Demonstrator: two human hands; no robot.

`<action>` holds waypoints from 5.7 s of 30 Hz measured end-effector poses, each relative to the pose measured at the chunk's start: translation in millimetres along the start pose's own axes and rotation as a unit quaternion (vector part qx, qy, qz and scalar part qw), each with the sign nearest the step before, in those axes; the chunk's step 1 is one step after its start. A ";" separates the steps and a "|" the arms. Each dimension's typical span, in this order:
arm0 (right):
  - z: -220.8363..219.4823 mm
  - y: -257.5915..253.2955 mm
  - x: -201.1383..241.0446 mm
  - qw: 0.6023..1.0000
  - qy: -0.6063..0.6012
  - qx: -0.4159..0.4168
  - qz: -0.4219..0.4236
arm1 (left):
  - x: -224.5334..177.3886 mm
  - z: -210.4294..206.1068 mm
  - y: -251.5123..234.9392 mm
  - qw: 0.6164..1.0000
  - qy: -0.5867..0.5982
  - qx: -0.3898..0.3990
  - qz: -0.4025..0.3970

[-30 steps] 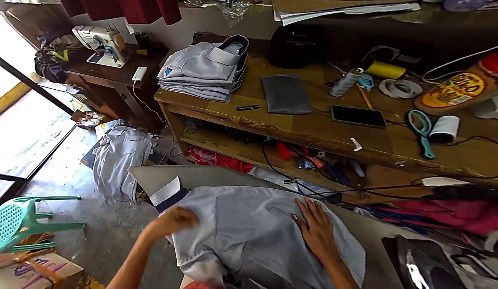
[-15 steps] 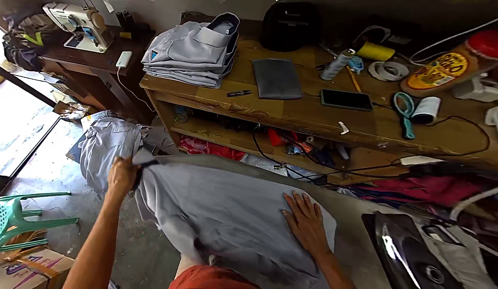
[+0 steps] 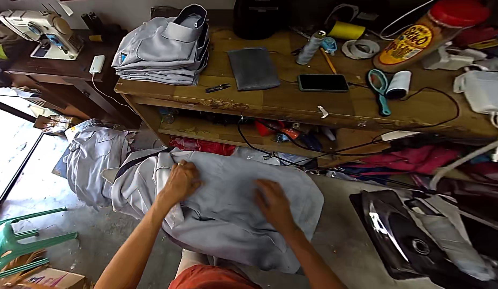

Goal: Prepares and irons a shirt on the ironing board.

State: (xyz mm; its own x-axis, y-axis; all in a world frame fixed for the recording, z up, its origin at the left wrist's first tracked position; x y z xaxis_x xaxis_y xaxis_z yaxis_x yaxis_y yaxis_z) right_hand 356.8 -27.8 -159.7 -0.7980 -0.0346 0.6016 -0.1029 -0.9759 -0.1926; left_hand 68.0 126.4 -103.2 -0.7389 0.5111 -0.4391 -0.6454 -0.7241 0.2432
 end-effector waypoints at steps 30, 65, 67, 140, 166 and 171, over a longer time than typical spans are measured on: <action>-120.8 -19.5 72.2 0.990 0.074 0.039 0.115 | 2.5 135.2 -235.0 0.984 -0.133 -0.088 0.081; -151.0 -109.0 152.1 0.983 0.007 0.182 0.035 | 103.1 -10.9 21.6 0.905 0.402 -0.074 0.116; -147.8 -113.8 151.9 0.977 -0.003 0.211 0.015 | 104.4 -11.5 22.0 0.920 0.366 -0.078 0.114; 13.0 56.9 -42.4 0.986 0.125 -0.011 -0.106 | 62.8 -35.0 98.1 0.984 0.035 0.160 0.064; 28.0 62.2 -18.7 0.980 0.055 -0.063 -0.179 | 66.4 29.0 -10.2 0.968 0.243 0.038 0.038; 3.2 6.9 -24.2 0.953 0.045 -0.024 -0.298 | 30.9 84.5 -139.5 0.976 0.189 -0.090 0.054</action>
State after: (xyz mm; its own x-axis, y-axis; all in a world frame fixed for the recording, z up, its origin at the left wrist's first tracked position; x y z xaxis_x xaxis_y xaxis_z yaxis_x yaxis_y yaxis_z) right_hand 377.3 -34.3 -173.2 -0.6358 0.5443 0.5473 -0.5801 -0.8047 0.1264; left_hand 118.9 282.3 -77.6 -0.6551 0.2448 -0.7148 -0.4983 -0.8511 0.1652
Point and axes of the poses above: each hand's wrist, its own y-axis away from the middle knuckle, its own z-axis out of the back of the hand, x = y × z, the point moved 3 cm from there along -y, towards the middle knuckle, and after that the axes turned 1 degree about y, right-handed, at the moved point
